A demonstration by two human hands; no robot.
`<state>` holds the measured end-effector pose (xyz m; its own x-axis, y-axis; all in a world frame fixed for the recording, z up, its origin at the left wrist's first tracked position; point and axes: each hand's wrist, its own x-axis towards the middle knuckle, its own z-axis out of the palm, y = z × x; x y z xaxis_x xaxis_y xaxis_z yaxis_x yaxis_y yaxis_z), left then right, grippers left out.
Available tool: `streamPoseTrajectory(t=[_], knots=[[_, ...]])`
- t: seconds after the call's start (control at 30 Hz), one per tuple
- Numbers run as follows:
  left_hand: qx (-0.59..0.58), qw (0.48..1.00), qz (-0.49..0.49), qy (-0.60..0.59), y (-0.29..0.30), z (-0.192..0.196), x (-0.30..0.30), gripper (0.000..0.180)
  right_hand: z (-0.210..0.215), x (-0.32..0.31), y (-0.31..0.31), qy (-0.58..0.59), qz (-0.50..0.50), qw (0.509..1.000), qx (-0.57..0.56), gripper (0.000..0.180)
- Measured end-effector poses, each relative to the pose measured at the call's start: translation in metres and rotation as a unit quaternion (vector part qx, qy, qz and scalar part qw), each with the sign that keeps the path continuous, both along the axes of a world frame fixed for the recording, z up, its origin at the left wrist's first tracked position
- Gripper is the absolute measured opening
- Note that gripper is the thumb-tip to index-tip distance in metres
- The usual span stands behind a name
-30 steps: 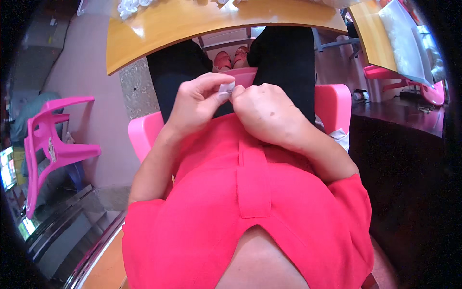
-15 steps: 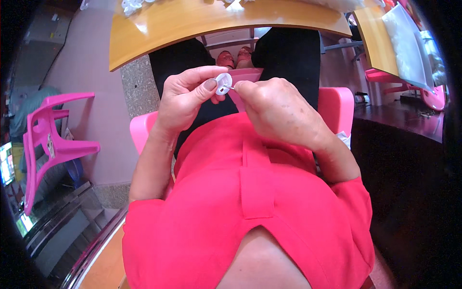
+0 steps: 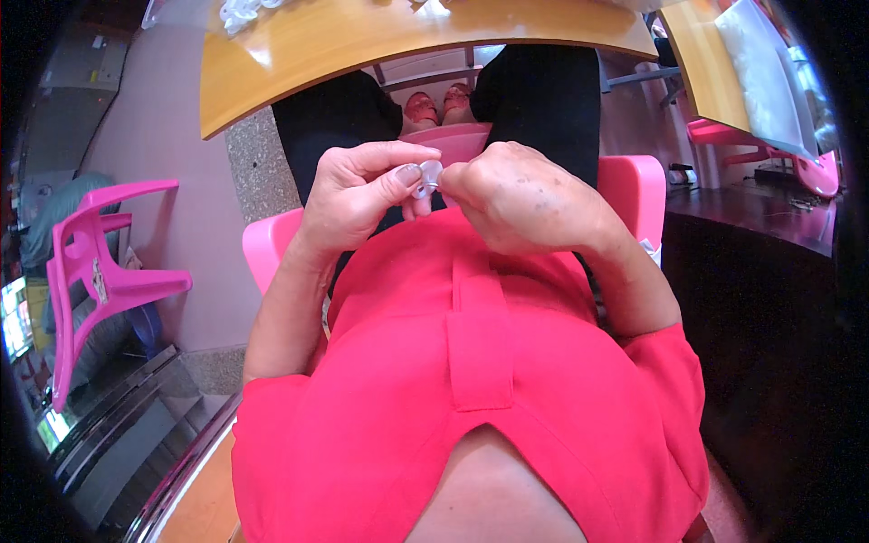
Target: Inserting small components into plastic housings using a precision tool in a manufacturing setting.
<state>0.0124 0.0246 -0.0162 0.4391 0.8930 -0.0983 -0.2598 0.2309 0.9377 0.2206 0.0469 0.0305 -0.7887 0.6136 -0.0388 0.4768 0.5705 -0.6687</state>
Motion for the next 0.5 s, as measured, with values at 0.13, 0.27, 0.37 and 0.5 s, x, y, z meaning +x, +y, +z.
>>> streamPoseTrajectory(t=[0.13,0.27,0.37,0.5], knots=[[-0.024,0.999,0.003,-0.033,-0.001,-0.002,0.0,0.022,0.008,-0.003,-0.004,-0.07,0.023,0.996,0.053,0.007],[-0.061,0.996,0.034,-0.05,0.0,-0.004,0.002,0.023,0.005,-0.011,-0.019,-0.099,-0.013,0.987,0.123,0.015],[-0.067,0.996,0.031,-0.041,-0.001,-0.008,0.003,0.023,0.004,-0.014,-0.023,-0.13,-0.015,0.982,0.137,0.015],[-0.099,0.988,0.023,-0.12,0.006,-0.008,0.0,0.026,0.003,-0.005,-0.01,-0.081,-0.052,0.991,0.097,0.015]])
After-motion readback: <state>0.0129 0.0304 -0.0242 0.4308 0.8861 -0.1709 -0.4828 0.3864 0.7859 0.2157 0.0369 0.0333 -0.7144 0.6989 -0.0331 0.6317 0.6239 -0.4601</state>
